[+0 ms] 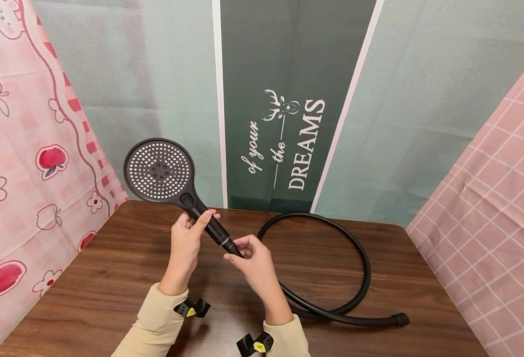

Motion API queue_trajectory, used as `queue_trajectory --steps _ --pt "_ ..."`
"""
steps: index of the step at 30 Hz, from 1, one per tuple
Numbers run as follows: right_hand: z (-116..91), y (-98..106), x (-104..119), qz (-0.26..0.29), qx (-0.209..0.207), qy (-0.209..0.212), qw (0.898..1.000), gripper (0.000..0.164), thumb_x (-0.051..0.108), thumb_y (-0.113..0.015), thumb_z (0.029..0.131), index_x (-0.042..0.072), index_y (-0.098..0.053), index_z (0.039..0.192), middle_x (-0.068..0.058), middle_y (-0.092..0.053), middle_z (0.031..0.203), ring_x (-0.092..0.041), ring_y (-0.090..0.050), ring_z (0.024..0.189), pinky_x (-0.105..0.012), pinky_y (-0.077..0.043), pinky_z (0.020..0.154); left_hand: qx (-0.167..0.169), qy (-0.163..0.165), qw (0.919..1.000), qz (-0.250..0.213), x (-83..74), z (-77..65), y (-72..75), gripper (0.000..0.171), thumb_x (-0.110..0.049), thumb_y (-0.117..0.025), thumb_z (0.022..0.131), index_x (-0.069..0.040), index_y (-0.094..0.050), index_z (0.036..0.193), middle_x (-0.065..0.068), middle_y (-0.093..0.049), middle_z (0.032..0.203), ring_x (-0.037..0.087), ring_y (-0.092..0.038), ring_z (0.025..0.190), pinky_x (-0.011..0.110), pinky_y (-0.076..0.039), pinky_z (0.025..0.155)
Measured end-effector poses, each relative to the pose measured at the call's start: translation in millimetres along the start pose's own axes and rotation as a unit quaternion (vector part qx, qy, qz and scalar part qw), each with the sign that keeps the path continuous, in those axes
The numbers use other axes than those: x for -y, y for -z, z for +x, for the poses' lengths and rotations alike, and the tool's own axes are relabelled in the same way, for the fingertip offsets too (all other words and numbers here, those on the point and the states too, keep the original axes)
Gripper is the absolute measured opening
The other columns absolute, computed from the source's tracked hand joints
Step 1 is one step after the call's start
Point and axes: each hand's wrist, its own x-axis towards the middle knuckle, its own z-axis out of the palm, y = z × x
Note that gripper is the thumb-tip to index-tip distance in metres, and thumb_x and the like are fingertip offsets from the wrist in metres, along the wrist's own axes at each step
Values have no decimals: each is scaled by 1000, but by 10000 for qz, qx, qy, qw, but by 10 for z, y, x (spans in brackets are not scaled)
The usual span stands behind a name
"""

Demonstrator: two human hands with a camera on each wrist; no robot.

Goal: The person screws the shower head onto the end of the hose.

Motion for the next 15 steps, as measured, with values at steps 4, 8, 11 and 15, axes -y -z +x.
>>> queue_trajectory --steps 4,8,11,15 --pt "1 -1 1 165 73 -39 9998 37 5 -83 78 2 -61 109 -14 -68 96 -13 -61 76 -21 -49 65 11 26 10000 -12 -5 -4 2 28 -12 -67 95 4 -56 114 7 -76 94 9 -74 86 21 -55 83" --pt "-2 -6 0 221 68 -82 9997 37 4 -83 78 2 -61 108 -14 -68 94 -14 -61 77 -22 -49 65 14 46 10000 -23 -7 -5 1 28 -12 -67 95 4 -56 115 4 -76 92 10 -74 87 21 -55 83" --pt "-4 -10 0 192 39 -68 9998 35 3 -82 78 2 -62 107 -13 -68 93 -14 -61 77 -22 -48 63 10 64 10000 -22 -9 -5 0 28 -12 -67 95 4 -56 115 1 -76 90 11 -74 88 20 -55 83" --pt "-2 -12 3 205 27 -41 9998 34 2 -82 78 1 -62 105 -14 -68 93 -12 -61 76 -22 -48 62 -10 53 10000 1 -9 -6 0 28 -11 -67 95 4 -57 115 1 -76 89 14 -75 89 21 -55 83"
